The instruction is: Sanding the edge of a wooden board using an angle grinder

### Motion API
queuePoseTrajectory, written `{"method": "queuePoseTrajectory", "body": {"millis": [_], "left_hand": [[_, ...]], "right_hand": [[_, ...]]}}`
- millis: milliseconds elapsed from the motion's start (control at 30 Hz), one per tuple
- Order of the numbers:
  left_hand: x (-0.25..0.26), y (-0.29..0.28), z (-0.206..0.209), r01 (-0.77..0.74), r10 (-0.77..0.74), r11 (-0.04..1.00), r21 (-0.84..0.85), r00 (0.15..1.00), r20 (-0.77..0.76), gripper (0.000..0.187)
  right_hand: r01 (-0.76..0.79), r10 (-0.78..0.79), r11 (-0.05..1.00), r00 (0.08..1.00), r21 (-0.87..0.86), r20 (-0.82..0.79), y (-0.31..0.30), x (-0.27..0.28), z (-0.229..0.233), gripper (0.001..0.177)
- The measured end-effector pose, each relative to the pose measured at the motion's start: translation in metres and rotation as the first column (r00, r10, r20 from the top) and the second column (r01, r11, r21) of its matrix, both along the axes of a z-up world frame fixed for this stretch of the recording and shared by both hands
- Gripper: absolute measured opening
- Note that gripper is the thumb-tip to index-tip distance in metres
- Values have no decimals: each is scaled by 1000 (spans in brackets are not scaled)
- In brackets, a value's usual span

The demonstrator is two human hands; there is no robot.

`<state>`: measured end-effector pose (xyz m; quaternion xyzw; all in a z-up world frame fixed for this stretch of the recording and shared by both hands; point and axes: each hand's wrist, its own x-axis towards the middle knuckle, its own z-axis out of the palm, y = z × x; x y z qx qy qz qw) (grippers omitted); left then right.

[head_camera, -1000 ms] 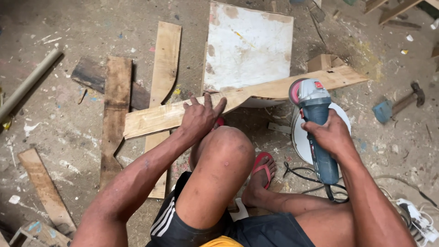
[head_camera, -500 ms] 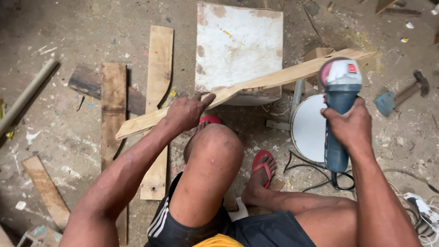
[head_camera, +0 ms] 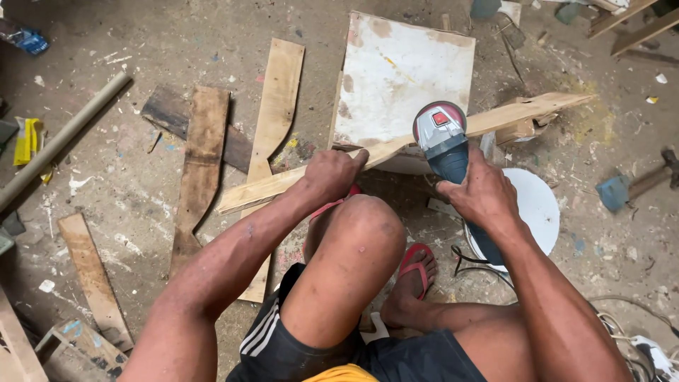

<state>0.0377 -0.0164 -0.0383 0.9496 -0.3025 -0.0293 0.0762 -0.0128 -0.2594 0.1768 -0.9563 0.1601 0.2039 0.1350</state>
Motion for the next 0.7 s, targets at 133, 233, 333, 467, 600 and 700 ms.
{"method": "queuePoseTrajectory", "body": {"millis": [133,233,333,467,600,700], "left_hand": [[-2,1,12,28,-30,999,-15,996,-84,50],[-1,0,17,33,-33,999,-10,996,-88,51],[-3,2,18,19,-22,999,-29,994,-103,51],[-5,2,21,-3,-1,999,-39,994,-110,49],[-5,4,16,-6,2,999,-45,995,-103,47],[-4,8,21,31,-31,999,3,998,-63,47]], "right_hand": [[-71,69,996,997,-53,-35,0,2,-11,75],[-78,75,996,996,-52,-47,3,1,-10,72],[-71,69,997,996,-43,-54,1,-1,-12,70],[3,-1,999,999,42,-43,2,-3,7,64],[81,-81,991,997,109,-5,-24,-6,8,59],[143,-147,980,989,142,24,-44,-11,13,63]]}}
